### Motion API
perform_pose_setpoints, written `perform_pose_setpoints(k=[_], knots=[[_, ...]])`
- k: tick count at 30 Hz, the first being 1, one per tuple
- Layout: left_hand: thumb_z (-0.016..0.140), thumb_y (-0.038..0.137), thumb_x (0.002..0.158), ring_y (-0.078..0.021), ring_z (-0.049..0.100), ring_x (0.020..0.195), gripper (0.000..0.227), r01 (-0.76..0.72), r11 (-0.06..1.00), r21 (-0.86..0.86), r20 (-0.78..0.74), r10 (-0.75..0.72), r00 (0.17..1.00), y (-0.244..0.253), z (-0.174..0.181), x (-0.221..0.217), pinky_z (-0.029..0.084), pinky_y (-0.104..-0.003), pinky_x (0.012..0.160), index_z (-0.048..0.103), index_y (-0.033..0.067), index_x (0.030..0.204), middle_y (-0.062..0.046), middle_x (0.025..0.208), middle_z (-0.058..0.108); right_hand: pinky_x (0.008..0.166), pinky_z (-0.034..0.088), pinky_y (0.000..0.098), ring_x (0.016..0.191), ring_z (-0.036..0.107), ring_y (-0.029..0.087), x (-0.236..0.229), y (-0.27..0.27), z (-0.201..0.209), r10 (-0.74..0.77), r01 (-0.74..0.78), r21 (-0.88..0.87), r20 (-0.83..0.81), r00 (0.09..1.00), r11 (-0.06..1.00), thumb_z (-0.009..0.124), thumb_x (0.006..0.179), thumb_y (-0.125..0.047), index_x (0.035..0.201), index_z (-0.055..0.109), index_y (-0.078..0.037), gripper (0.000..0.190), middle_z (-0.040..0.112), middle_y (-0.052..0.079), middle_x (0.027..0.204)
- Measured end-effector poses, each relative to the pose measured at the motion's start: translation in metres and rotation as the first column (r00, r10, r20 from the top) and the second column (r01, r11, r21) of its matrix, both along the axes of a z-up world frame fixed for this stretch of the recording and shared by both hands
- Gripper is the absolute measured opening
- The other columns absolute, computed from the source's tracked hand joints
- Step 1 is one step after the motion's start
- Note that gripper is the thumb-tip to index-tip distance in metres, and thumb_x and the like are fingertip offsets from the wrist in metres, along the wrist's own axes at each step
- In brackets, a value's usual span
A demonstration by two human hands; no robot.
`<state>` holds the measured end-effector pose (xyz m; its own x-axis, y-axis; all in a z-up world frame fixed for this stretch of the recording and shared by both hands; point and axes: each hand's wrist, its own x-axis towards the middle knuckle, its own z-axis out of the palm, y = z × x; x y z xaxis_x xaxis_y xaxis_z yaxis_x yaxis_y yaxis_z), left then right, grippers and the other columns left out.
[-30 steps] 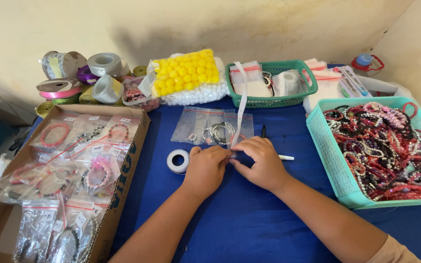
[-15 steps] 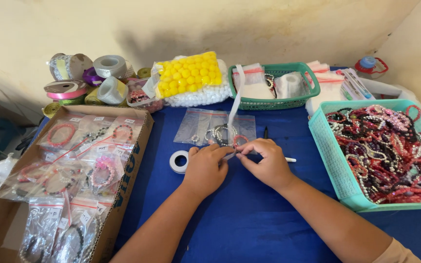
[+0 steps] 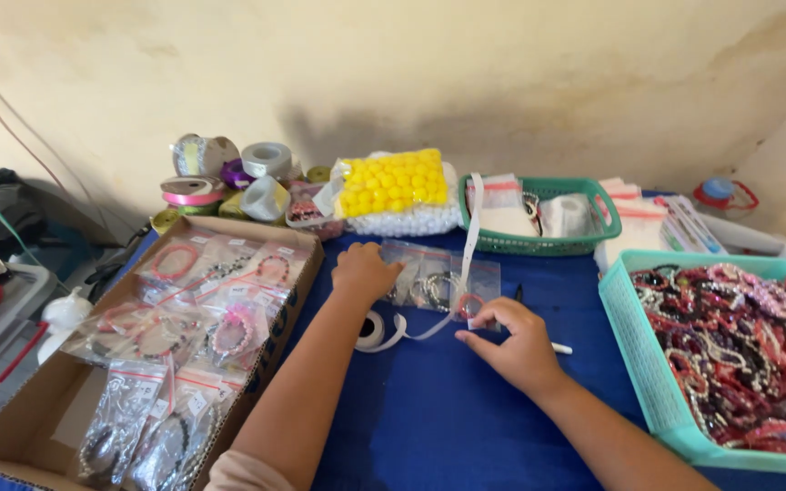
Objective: The person writes codes on a white adhesive strip with a pen, then peels the labels off and sticks them onto individual plastic bags containing bracelets, handling the bags one by one and placing them into a cardboard box.
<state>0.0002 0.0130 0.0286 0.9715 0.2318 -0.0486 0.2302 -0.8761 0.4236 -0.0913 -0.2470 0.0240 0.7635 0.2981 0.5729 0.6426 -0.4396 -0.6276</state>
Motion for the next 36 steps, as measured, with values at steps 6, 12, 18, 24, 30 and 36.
perform_pose_setpoints(k=[6, 12, 18, 24, 30, 36], knots=[[0.086, 0.062, 0.073, -0.0339, 0.048, 0.138, 0.085, -0.073, 0.996, 0.042, -0.136, 0.078, 0.988, -0.007, 0.021, 0.021, 0.048, -0.048, 0.105, 0.060, 0.0110, 0.137, -0.012, 0.148, 0.050, 0.073, 0.057, 0.0287, 0.079, 0.073, 0.016, 0.006, -0.003, -0.013, -0.051, 0.053, 0.062, -0.021, 0.998, 0.997, 0.078, 0.079, -0.005, 0.097, 0.074, -0.005, 0.019, 0.075, 0.006, 0.088], [0.096, 0.050, 0.067, -0.0308, 0.056, 0.135, 0.088, -0.130, 0.990, -0.054, -0.215, 0.115, 0.970, -0.001, 0.016, 0.043, 0.049, -0.047, 0.104, 0.060, 0.0136, 0.138, -0.009, 0.144, 0.060, 0.071, 0.057, 0.0307, 0.076, 0.074, 0.018, 0.010, -0.002, -0.015, -0.077, 0.077, 0.013, -0.003, 0.997, 0.997, 0.080, 0.077, -0.006, 0.095, 0.075, -0.006, 0.019, 0.076, 0.007, 0.086], [0.094, 0.051, 0.068, -0.0285, 0.062, 0.128, 0.075, -0.134, 0.987, -0.088, -0.241, 0.109, 0.964, -0.001, 0.014, 0.047, 0.051, -0.045, 0.101, 0.068, 0.0154, 0.129, -0.006, 0.136, 0.067, 0.076, 0.055, 0.0324, 0.077, 0.075, 0.017, 0.008, -0.001, -0.008, -0.075, 0.075, -0.020, 0.030, 0.997, 0.997, 0.080, 0.076, -0.007, 0.094, 0.077, -0.008, 0.018, 0.078, 0.005, 0.085], [0.089, 0.041, 0.073, -0.0297, 0.071, 0.110, 0.046, -0.043, 0.993, -0.114, 0.003, 0.044, 0.999, 0.003, -0.037, 0.058, 0.056, -0.043, 0.087, 0.077, 0.0136, 0.107, -0.009, 0.117, 0.075, 0.077, 0.054, 0.0331, 0.078, 0.075, 0.019, 0.004, 0.000, -0.002, -0.073, 0.075, -0.028, 0.059, 0.996, 0.997, 0.080, 0.077, -0.007, 0.096, 0.077, -0.009, 0.019, 0.078, 0.005, 0.086], [0.078, 0.028, 0.086, -0.0220, 0.076, 0.087, 0.027, 0.252, 0.759, -0.601, 0.381, -0.006, 0.925, -0.013, -0.036, 0.036, 0.058, -0.035, 0.075, 0.074, 0.0051, 0.100, -0.010, 0.096, 0.081, 0.073, 0.057, 0.0283, 0.079, 0.074, 0.016, 0.009, -0.002, -0.012, -0.081, 0.082, 0.046, -0.029, 0.996, 0.996, 0.080, 0.080, -0.010, 0.097, 0.078, -0.008, 0.017, 0.077, 0.006, 0.087], [0.064, 0.026, 0.098, -0.0105, 0.073, 0.082, 0.023, 0.284, 0.218, -0.934, 0.270, -0.092, 0.959, -0.048, 0.015, -0.030, 0.052, -0.027, 0.061, 0.072, 0.0073, 0.110, -0.003, 0.097, 0.078, 0.069, 0.050, 0.0260, 0.073, 0.062, 0.011, 0.018, -0.015, -0.023, -0.116, 0.120, 0.164, -0.038, 0.993, 0.979, 0.080, 0.083, -0.003, 0.095, 0.079, -0.004, 0.013, 0.078, 0.004, 0.086]])
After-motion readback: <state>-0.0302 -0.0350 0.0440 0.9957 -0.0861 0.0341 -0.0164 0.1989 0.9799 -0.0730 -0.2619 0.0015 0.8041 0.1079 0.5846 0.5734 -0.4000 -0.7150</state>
